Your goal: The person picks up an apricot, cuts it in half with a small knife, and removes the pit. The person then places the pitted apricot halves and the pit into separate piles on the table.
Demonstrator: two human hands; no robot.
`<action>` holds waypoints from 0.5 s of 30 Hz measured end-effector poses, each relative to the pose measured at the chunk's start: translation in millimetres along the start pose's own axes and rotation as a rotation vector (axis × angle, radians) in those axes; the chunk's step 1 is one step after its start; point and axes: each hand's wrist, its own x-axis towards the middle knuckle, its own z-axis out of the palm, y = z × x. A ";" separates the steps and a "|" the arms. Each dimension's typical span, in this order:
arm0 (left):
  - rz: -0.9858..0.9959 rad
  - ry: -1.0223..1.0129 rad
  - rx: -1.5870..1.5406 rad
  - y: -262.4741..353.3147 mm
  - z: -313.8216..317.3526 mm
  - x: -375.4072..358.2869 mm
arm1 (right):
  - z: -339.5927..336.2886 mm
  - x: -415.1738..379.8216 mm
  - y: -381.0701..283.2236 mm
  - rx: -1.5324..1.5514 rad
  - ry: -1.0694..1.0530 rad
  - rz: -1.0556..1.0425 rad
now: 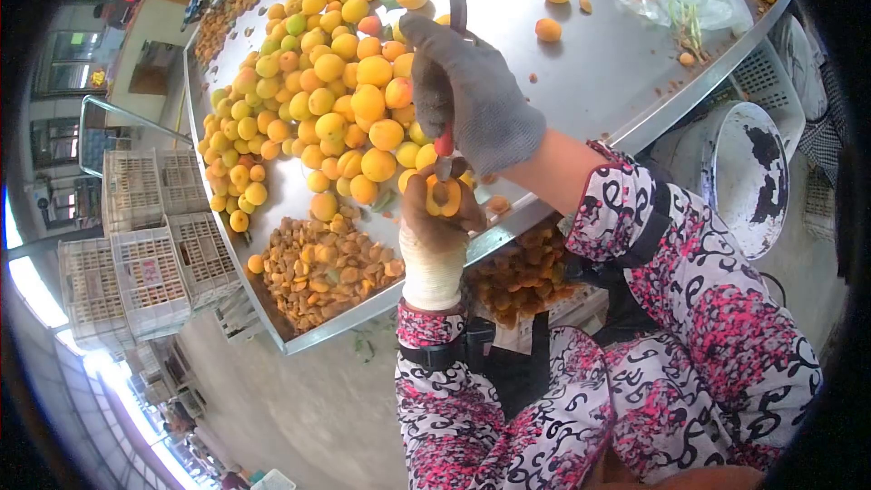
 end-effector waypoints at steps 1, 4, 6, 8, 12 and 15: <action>0.000 -0.001 0.000 0.0 0.8 0.5 | 1.3 -1.1 -1.1 0.000 0.001 -0.001; -0.065 0.095 -0.187 -0.3 8.8 1.7 | 6.2 -3.7 -0.9 -0.043 -0.095 -0.043; -0.049 0.218 -0.162 1.5 18.6 2.3 | 11.3 -3.8 0.6 0.110 -0.052 -0.014; -0.052 0.232 -0.170 1.7 20.5 2.7 | 12.1 -5.0 1.8 0.081 -0.057 -0.015; 0.144 0.192 0.335 -0.1 16.7 -1.3 | 2.6 4.3 13.5 0.205 -0.053 0.124; -0.058 -0.181 -0.224 -6.4 -20.8 5.2 | -1.6 11.7 18.8 0.459 -0.046 0.244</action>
